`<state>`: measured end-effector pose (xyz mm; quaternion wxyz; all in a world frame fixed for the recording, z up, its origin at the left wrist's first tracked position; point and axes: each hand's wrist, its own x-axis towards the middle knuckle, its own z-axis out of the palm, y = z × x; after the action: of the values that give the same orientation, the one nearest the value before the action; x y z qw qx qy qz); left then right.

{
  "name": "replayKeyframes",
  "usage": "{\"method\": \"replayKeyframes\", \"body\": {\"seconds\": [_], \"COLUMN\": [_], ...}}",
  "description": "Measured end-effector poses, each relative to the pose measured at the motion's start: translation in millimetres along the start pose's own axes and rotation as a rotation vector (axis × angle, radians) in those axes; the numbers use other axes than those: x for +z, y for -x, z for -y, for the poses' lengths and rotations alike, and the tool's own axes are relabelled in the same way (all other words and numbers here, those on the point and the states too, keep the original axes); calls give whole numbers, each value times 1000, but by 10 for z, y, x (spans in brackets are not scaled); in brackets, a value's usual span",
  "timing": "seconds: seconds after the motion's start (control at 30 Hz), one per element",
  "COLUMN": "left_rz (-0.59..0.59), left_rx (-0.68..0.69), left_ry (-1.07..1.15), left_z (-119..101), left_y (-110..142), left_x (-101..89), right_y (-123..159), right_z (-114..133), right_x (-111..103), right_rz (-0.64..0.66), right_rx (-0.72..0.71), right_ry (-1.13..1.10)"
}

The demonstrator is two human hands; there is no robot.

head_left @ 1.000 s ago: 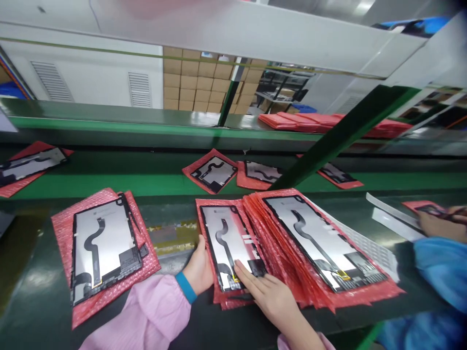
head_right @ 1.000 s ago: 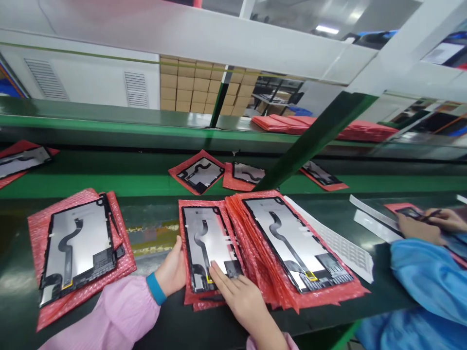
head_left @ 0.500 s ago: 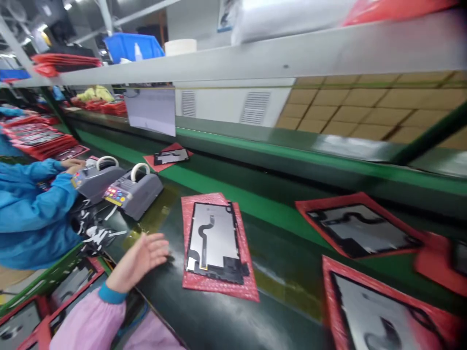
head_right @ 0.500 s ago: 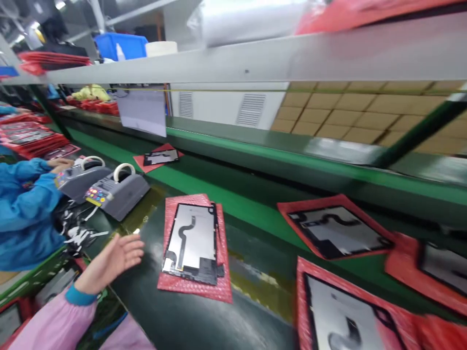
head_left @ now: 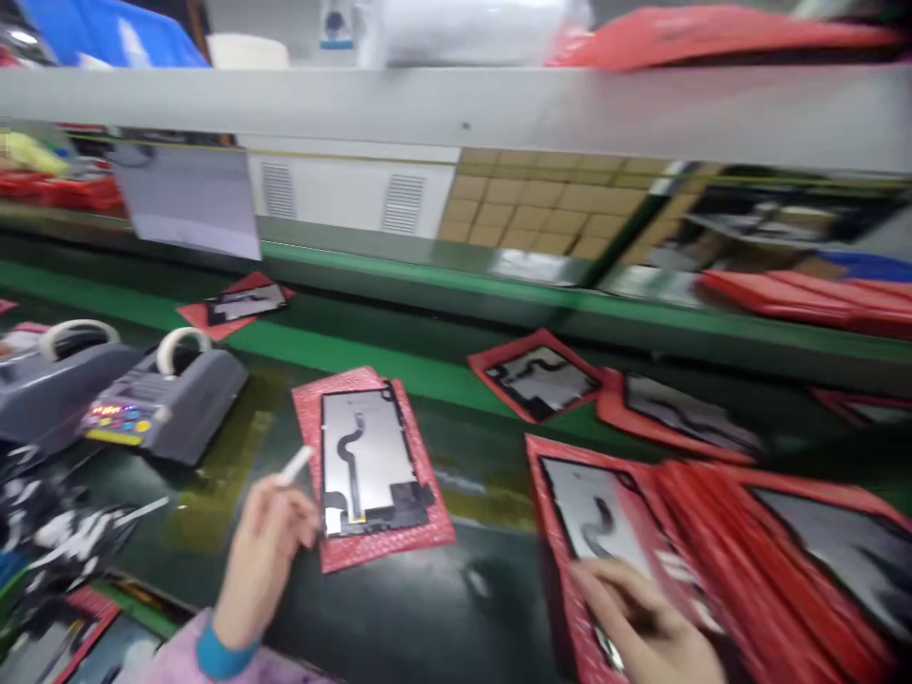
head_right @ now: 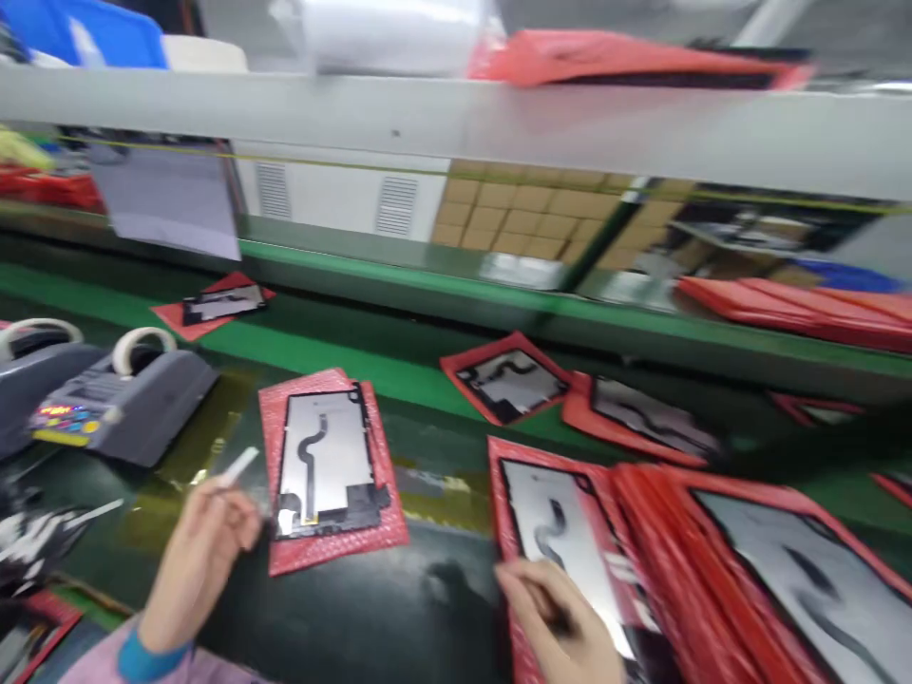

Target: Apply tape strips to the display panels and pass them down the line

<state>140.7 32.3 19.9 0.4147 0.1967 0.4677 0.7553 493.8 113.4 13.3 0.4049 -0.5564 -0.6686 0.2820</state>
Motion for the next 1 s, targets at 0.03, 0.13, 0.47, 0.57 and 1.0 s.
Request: {"method": "replayKeyframes", "body": {"seconds": [0.03,0.13,0.47,0.57,1.0], "left_rz": [272,818,1180,1237,1229], "left_rx": [-109,-323,-484,-428,651], "left_ry": [-10,-64,-250,-426,-1373], "left_z": [197,674,1145,1141,1445], "left_y": [165,590,927,901,463], "left_x": [212,760,1572,1715,2193], "right_y": [-19,-52,-240,-464,-636], "right_z": [46,150,18,-145,-860], "right_x": [29,75,-572,-723,-482], "right_rz": [11,182,113,-23,106], "right_rx": [142,401,467,447,283], "right_ry": [-132,-512,-501,-365,-44]}}
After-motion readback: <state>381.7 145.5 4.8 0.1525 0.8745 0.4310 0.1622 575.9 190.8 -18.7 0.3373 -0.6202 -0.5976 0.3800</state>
